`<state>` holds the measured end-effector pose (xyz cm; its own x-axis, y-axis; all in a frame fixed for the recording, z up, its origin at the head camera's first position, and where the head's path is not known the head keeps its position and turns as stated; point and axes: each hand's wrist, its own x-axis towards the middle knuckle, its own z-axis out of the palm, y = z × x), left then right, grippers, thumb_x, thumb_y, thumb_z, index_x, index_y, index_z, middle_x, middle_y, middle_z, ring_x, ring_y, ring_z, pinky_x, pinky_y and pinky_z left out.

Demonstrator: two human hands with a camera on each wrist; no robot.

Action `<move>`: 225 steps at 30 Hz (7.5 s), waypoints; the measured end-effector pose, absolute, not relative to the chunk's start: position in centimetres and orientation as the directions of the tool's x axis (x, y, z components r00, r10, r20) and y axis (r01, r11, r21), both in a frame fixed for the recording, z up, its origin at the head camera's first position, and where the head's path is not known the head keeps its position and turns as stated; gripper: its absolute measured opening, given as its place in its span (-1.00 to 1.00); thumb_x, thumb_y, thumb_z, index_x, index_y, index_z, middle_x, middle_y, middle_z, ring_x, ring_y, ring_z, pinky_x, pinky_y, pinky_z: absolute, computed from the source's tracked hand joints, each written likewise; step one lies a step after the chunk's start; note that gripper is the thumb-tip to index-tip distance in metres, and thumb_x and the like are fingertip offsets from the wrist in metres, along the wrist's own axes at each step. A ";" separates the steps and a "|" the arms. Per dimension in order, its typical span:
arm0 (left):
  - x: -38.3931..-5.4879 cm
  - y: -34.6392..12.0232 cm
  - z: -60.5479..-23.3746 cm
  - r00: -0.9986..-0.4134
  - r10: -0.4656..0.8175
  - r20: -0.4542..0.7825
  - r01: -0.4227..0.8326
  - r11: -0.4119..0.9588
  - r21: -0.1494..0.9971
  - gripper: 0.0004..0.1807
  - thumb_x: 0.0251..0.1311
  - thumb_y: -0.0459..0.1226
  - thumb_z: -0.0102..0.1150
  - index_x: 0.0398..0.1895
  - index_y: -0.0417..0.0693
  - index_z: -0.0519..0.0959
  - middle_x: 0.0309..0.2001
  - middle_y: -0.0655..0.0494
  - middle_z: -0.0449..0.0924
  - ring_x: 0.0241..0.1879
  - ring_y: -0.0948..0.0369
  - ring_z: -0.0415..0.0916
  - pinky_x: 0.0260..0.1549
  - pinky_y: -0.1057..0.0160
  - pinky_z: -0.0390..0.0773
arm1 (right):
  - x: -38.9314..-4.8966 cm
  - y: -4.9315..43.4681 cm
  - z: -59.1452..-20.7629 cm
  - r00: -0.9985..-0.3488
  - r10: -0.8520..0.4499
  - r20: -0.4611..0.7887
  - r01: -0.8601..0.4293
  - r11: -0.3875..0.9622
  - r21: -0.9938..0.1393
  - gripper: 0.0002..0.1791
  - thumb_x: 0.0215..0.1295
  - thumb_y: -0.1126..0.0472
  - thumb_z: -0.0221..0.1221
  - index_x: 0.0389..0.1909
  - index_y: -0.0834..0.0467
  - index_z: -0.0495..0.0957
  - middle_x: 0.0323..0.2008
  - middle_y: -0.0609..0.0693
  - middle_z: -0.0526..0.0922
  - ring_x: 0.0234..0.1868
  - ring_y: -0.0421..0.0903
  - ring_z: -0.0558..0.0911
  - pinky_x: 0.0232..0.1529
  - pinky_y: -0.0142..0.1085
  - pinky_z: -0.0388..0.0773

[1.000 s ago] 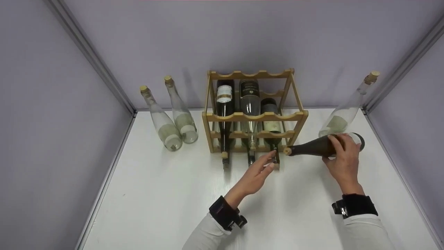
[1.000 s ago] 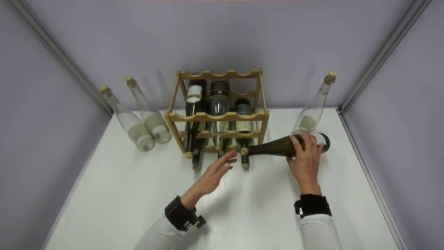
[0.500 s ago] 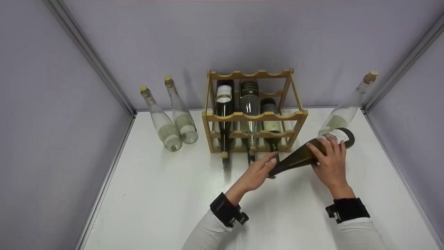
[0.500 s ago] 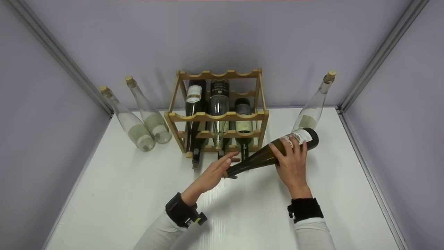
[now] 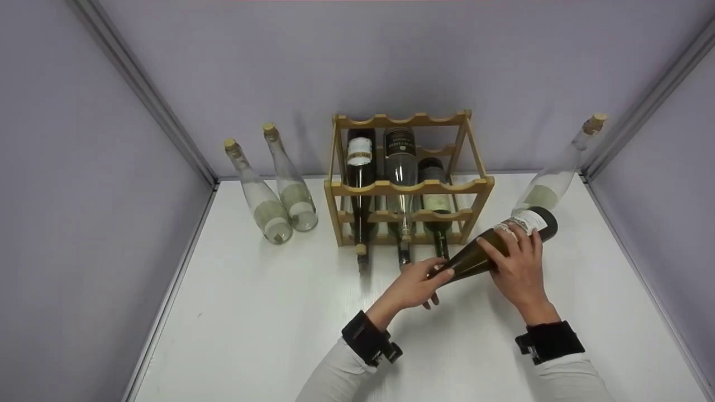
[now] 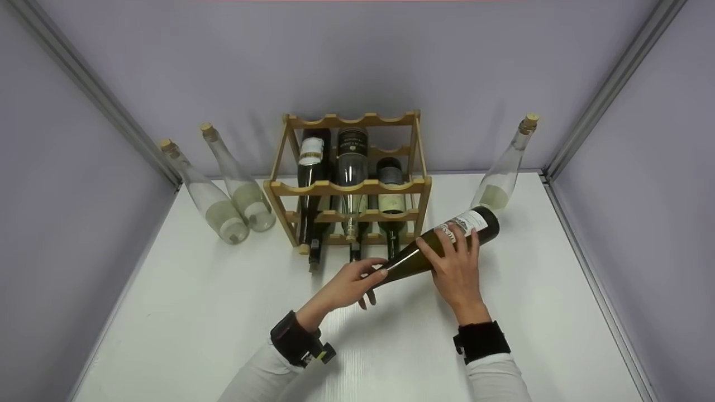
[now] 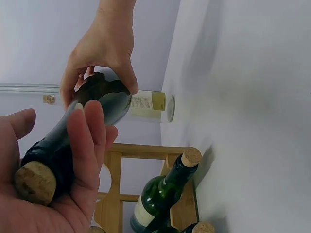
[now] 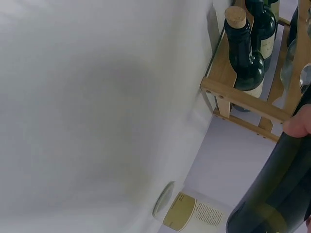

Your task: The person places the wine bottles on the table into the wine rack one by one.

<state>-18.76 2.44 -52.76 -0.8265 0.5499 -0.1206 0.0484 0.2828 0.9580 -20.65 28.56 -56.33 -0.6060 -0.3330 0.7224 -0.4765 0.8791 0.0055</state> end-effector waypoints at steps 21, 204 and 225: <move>-18.1 1.4 -52.2 -0.915 0.402 0.045 0.222 0.405 0.887 -0.55 0.23 -0.03 0.31 0.11 -0.07 0.65 -0.36 0.20 0.71 -0.50 0.42 0.55 -0.54 0.40 0.52 | -19.7 26.6 -55.6 -0.594 -0.330 0.734 -0.494 0.869 -0.009 -0.10 -0.37 0.40 0.57 0.15 -0.14 0.54 0.09 0.27 0.43 0.20 0.36 0.35 0.20 0.34 0.12; -22.1 9.3 -53.8 -0.953 0.201 -0.226 -0.272 -0.248 0.930 -0.65 0.18 -0.50 0.27 0.03 -0.33 0.49 -0.34 -0.05 0.64 -0.39 0.13 0.64 -0.45 0.27 0.63 | -19.0 24.5 -54.6 -0.988 0.051 -0.147 0.154 0.182 -0.971 -0.36 0.61 0.01 -0.23 0.51 0.32 -0.02 0.47 0.28 0.07 0.45 0.15 0.17 0.34 -0.04 0.24; -24.5 9.4 -53.2 -0.959 0.164 -0.230 -0.250 -0.118 0.961 -0.66 0.25 -0.40 0.26 0.07 -0.28 0.49 -0.37 0.02 0.63 -0.43 0.21 0.58 -0.53 0.30 0.55 | -19.6 24.3 -55.4 -0.990 0.013 -0.139 0.139 0.181 -0.974 -0.32 0.60 -0.03 -0.20 0.49 0.36 0.01 0.45 0.33 0.08 0.43 0.19 0.18 0.33 0.01 0.23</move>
